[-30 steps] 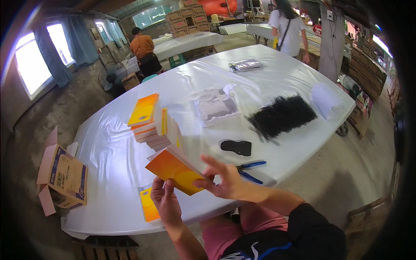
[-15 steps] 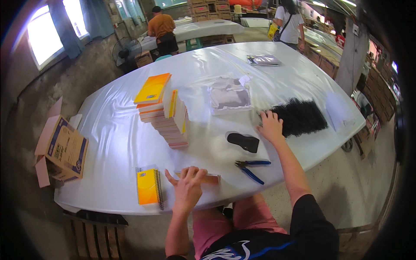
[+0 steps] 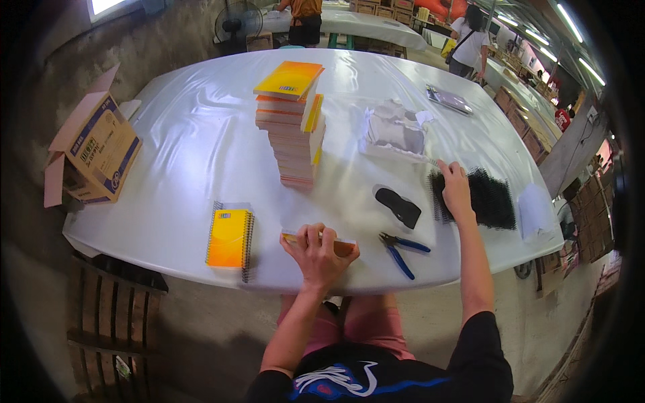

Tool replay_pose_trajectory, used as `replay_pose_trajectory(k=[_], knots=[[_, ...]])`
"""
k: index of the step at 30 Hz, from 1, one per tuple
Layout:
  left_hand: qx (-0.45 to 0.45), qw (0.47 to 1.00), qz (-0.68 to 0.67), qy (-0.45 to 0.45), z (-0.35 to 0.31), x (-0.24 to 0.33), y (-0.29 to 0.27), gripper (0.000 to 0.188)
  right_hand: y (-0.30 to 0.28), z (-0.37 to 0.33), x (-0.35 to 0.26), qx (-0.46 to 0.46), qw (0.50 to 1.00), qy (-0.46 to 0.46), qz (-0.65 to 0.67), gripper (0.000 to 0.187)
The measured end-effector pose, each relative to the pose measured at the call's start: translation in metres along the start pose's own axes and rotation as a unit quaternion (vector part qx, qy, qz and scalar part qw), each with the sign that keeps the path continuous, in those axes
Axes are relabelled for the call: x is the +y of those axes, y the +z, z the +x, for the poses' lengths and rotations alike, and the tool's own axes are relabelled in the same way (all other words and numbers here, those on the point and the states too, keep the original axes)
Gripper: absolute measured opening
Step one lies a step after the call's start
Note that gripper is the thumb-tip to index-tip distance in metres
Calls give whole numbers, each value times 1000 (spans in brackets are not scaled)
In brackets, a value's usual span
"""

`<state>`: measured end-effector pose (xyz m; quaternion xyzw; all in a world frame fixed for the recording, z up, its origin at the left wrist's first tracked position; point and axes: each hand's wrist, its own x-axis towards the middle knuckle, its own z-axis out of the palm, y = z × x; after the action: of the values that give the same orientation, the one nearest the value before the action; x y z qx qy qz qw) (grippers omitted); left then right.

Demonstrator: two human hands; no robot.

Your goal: The person inserts a metal spiral into the punched holes of a notebook cover and pages, using a small tool to guide the spiral and pliers to trim and secure the ends, repeating this process for several notebooks.

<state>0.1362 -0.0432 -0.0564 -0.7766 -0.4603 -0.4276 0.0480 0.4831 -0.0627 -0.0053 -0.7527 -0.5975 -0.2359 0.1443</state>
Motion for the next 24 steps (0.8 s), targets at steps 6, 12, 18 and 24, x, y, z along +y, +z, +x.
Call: replay_pose_trajectory(k=[6, 12, 18, 24], knots=[[5, 1000, -16, 1, 6, -2, -8, 49, -63, -35, -103, -116, 891, 22, 438, 26], [2, 999, -13, 34, 11, -11, -3, 42, -75, -67, -161, -135, 854, -1, 503, 19], [42, 999, -22, 26, 6, -1, -4, 48, -66, -61, -164, -94, 860, -13, 501, 18], [24, 999, -17, 10, 0, -2, 2, 57, -62, -60, -164, -169, 828, 12, 534, 17]])
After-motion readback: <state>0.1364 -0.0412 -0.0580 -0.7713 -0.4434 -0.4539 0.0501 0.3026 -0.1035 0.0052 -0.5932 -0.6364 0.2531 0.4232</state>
